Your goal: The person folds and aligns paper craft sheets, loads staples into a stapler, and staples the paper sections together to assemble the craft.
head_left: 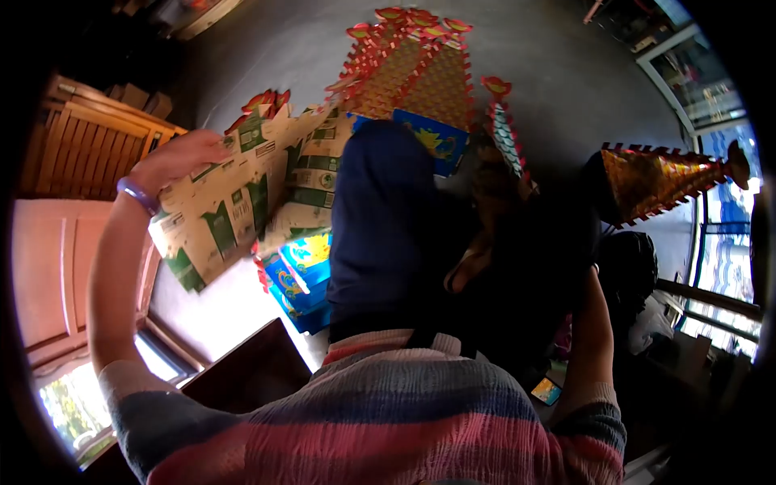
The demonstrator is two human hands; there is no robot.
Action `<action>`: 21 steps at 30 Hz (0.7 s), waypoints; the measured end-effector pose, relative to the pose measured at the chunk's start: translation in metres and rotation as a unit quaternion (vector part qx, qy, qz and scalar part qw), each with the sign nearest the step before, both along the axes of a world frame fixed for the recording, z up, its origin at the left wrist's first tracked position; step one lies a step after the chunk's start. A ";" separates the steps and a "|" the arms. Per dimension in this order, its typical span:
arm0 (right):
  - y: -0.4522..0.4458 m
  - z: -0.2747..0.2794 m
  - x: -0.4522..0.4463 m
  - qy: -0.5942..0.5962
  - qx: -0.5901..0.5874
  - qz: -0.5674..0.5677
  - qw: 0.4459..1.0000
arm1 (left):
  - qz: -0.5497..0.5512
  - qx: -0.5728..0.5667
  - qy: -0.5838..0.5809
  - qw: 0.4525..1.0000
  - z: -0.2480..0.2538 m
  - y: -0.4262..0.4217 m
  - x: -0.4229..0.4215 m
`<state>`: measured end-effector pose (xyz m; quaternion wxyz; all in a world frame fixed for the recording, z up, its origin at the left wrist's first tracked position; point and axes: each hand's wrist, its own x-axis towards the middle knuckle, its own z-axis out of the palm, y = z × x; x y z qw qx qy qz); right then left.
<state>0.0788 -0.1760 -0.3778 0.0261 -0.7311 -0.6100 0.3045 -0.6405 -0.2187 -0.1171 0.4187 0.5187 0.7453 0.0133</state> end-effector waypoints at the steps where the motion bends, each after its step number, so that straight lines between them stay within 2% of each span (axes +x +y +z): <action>1: 0.004 0.005 0.004 0.037 0.015 -0.012 0.999 | 0.052 -0.007 -0.062 0.997 0.005 0.000 0.003; 4: 0.022 0.034 0.024 0.143 0.065 -0.053 0.986 | 0.150 -0.043 -0.301 0.941 0.015 0.001 0.021; 5: 0.036 0.056 0.036 0.059 0.063 -0.033 0.996 | 0.169 0.027 -0.292 0.941 0.023 -0.002 0.039; 6: 0.051 0.061 0.058 0.085 0.097 0.003 0.992 | 0.146 0.030 -0.301 0.942 0.027 0.003 0.049; 7: 0.059 0.088 0.059 0.037 0.138 0.070 0.987 | 0.122 0.032 -0.310 0.942 0.030 0.008 0.059; 8: 0.058 0.141 0.030 0.043 0.084 0.024 0.995 | 0.096 0.033 -0.320 0.942 0.031 0.014 0.066; 9: 0.071 0.152 0.037 0.099 0.120 0.074 0.985 | 0.095 0.056 -0.320 0.941 0.031 0.020 0.073; 11: 0.070 0.208 0.000 0.225 0.115 0.069 0.965 | 0.050 0.115 -0.282 0.951 0.038 0.035 0.096; 12: 0.069 0.237 -0.020 0.171 0.127 0.089 0.973 | 0.028 0.146 -0.263 0.953 0.044 0.043 0.112; 13: 0.059 0.264 -0.055 0.246 0.105 0.052 0.962 | -0.016 0.136 -0.289 0.948 0.053 0.050 0.132; 15: 0.053 0.280 -0.094 0.263 0.195 0.096 0.940 | -0.051 0.235 -0.252 0.937 0.057 0.063 0.165; 16: 0.052 0.284 -0.112 0.259 0.202 0.101 0.939 | -0.068 0.284 -0.232 0.928 0.057 0.071 0.179; 19: 0.032 0.292 -0.177 0.216 0.267 0.175 0.923 | -0.173 0.347 -0.109 0.915 0.050 0.102 0.210; 21: 0.023 0.283 -0.214 0.219 0.325 0.200 0.898 | -0.232 0.475 -0.053 0.847 0.039 0.108 0.237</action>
